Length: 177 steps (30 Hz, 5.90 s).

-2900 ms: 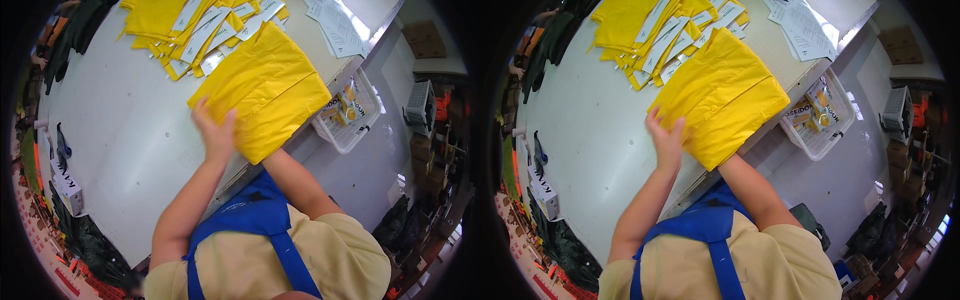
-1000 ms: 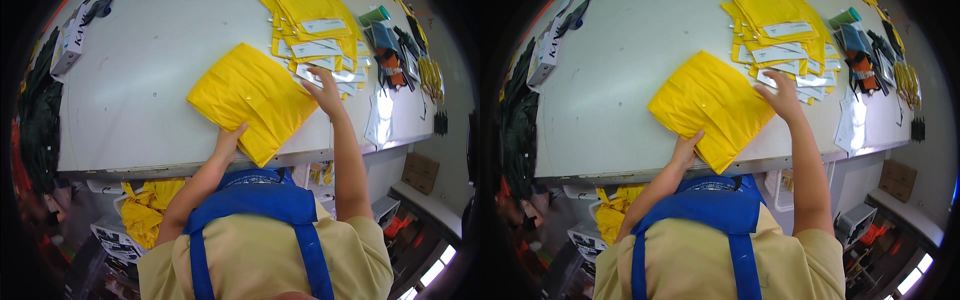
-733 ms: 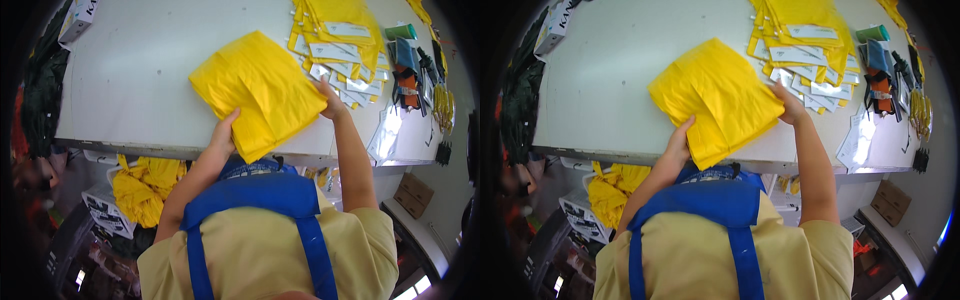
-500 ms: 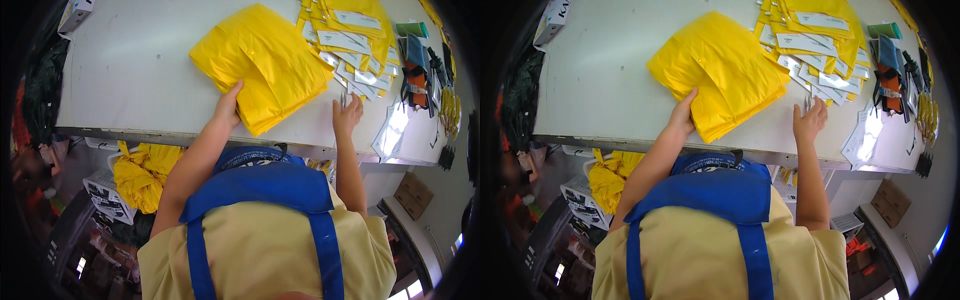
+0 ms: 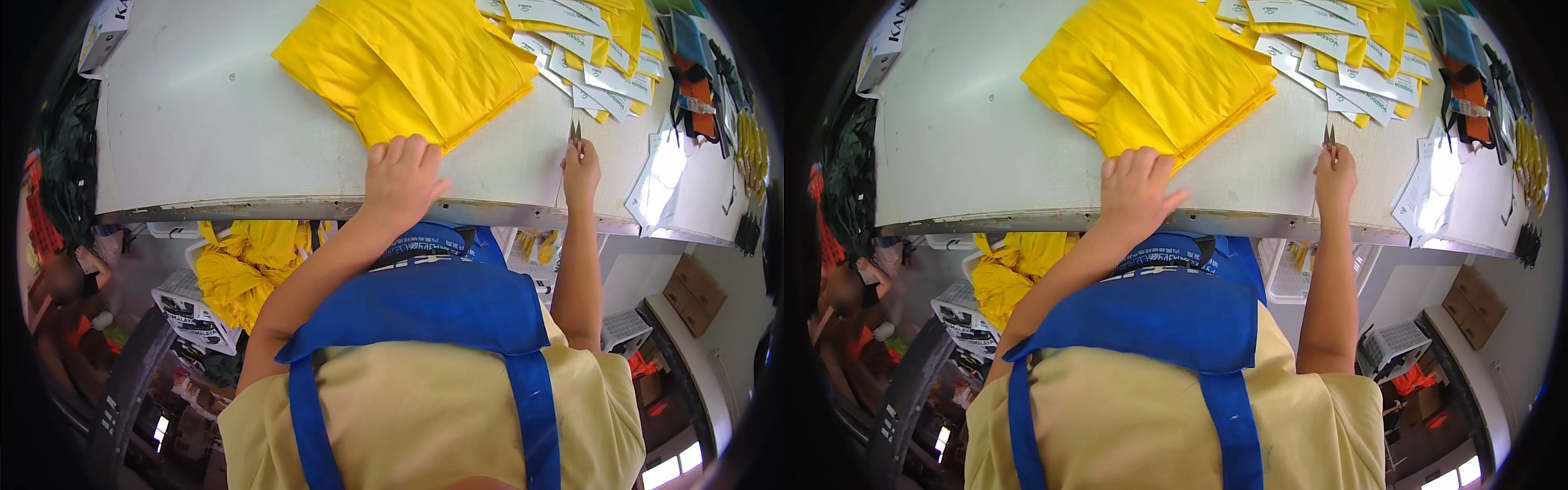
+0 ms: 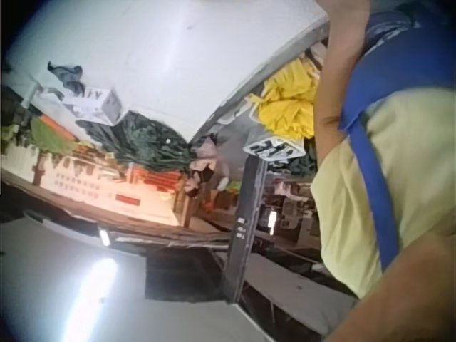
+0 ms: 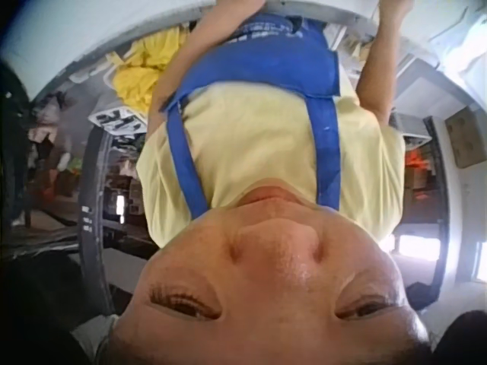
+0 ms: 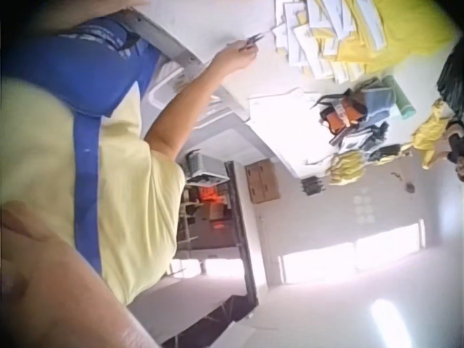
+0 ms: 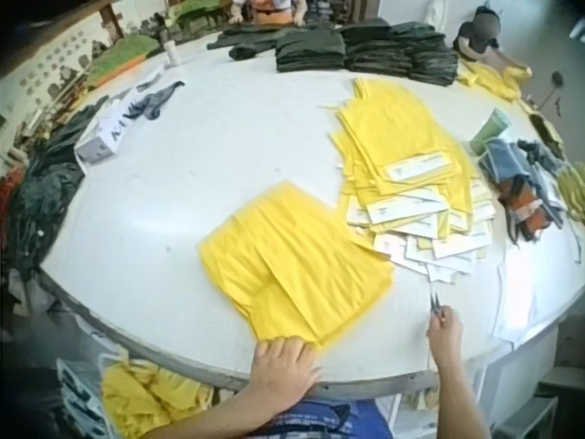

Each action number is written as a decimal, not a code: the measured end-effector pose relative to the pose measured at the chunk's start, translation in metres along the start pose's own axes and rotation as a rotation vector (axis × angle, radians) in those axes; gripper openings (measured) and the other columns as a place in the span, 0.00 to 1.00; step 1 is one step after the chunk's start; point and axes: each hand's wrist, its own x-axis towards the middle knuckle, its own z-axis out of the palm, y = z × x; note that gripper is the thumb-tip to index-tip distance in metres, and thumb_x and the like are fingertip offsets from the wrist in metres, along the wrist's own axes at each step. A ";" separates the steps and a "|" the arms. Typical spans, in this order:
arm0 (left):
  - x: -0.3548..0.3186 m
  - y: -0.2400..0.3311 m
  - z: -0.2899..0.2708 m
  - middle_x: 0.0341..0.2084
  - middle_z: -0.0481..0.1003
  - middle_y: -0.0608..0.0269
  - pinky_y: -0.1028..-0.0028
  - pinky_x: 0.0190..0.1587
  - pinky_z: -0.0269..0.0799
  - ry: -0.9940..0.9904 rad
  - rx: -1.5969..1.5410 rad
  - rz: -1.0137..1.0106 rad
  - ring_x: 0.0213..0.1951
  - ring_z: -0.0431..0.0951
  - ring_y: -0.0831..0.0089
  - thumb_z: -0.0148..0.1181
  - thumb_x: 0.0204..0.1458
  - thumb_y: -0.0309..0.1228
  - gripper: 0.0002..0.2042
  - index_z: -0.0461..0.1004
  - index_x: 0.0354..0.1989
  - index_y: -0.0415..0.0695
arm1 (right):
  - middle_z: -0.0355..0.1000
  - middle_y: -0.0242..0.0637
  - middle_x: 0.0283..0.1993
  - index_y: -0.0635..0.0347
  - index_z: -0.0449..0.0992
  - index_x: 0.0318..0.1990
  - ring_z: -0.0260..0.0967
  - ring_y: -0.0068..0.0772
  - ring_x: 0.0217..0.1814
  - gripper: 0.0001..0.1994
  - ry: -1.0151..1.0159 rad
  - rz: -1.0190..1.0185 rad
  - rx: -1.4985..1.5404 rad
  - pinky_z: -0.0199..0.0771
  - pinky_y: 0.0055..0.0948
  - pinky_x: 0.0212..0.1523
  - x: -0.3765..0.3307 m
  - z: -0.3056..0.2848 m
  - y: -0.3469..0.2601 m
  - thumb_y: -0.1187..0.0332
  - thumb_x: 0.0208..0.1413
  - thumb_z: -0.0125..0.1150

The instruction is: The person folds a yellow raincoat on a table, trims loose threads with scissors, and places the folded garment into a plastic bag. The person repeats this process with another yellow raincoat.

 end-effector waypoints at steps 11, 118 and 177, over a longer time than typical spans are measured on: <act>-0.041 -0.010 0.008 0.23 0.67 0.69 0.69 0.29 0.60 0.013 -0.147 0.229 0.27 0.68 0.68 0.68 0.36 0.27 0.08 0.76 0.26 0.49 | 0.70 0.26 0.30 0.66 0.74 0.48 0.54 0.13 0.24 0.15 -0.297 0.046 0.537 0.58 0.16 0.26 -0.091 0.035 -0.044 0.66 0.65 0.43; -0.020 -0.021 0.023 0.39 0.75 0.58 0.70 0.46 0.71 0.458 -1.730 -1.115 0.40 0.75 0.71 0.51 0.55 0.21 0.11 0.72 0.46 0.35 | 0.73 0.36 0.33 0.58 0.78 0.42 0.70 0.30 0.28 0.14 -0.502 -0.700 0.360 0.71 0.23 0.29 -0.092 0.122 -0.136 0.75 0.44 0.66; -0.027 -0.021 0.030 0.38 0.74 0.62 0.74 0.42 0.71 0.418 -1.705 -1.135 0.37 0.73 0.74 0.54 0.54 0.21 0.09 0.72 0.43 0.40 | 0.76 0.41 0.29 0.65 0.76 0.36 0.74 0.27 0.30 0.11 -0.542 -0.415 0.366 0.73 0.23 0.32 -0.099 0.115 -0.112 0.68 0.49 0.68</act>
